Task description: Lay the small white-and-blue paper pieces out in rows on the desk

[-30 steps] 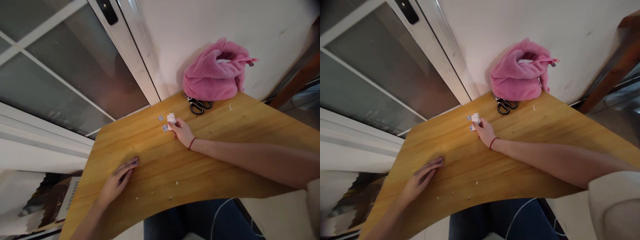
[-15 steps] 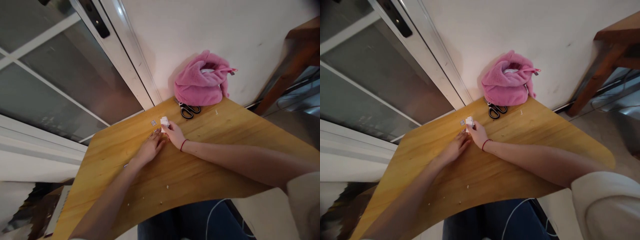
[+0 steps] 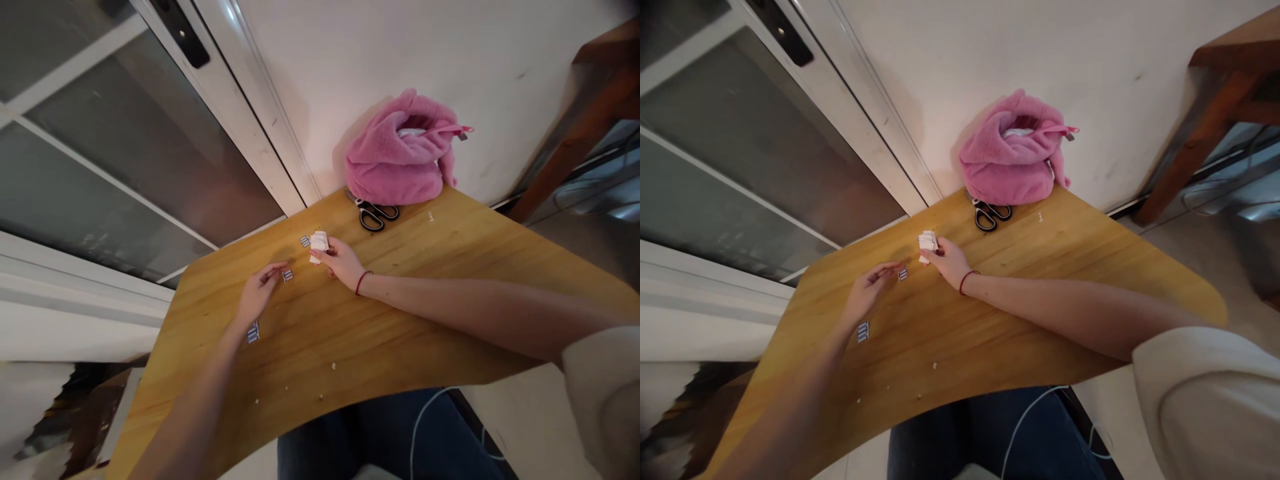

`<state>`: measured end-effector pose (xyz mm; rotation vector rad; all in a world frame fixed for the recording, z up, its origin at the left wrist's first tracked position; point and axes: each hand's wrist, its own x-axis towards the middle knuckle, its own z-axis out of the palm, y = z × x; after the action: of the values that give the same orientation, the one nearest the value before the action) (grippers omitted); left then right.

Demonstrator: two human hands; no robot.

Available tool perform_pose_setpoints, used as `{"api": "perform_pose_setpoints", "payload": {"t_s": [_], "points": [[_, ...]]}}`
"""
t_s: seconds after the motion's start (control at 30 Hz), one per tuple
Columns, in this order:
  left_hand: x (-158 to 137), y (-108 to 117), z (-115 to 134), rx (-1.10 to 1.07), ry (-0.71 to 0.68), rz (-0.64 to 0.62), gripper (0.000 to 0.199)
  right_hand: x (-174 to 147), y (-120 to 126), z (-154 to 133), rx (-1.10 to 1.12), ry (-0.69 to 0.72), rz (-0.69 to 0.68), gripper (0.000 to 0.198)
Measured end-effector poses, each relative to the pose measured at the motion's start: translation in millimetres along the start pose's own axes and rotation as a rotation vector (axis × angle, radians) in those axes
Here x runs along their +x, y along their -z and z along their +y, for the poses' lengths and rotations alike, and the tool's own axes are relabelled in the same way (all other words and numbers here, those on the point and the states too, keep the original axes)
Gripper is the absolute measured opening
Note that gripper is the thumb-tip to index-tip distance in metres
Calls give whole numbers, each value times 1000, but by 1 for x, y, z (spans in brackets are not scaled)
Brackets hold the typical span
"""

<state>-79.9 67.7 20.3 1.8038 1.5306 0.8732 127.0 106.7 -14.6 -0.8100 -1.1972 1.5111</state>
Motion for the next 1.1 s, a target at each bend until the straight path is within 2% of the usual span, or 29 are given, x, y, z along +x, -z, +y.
{"api": "perform_pose_setpoints", "payload": {"t_s": [0.1, 0.3, 0.47, 0.6, 0.73, 0.87, 1.1], "points": [[3, -5, 11, -82, -50, 89, 28, -2, -2, -1, 2, 5, -35, 33], [12, -32, 32, -241, 18, 47, 38, 1, -4, -1, 15, 9, -111, 31], [18, -42, 35, -368, 93, 95, 27, 3, -3, 5, -35, 21, -136, 32], [21, -42, 38, -259, 80, 136, 27, 4, -1, 10, -111, 34, -126, 32], [27, -43, 42, -141, 93, 116, 24, 2, 0, 8, -167, 27, -111, 31], [31, -43, 44, -62, 29, 132, 16, 0, -2, 1, -172, 2, -152, 23], [34, -38, 29, -155, 16, 121, 19, 4, 0, -2, -124, -108, -237, 8]]}}
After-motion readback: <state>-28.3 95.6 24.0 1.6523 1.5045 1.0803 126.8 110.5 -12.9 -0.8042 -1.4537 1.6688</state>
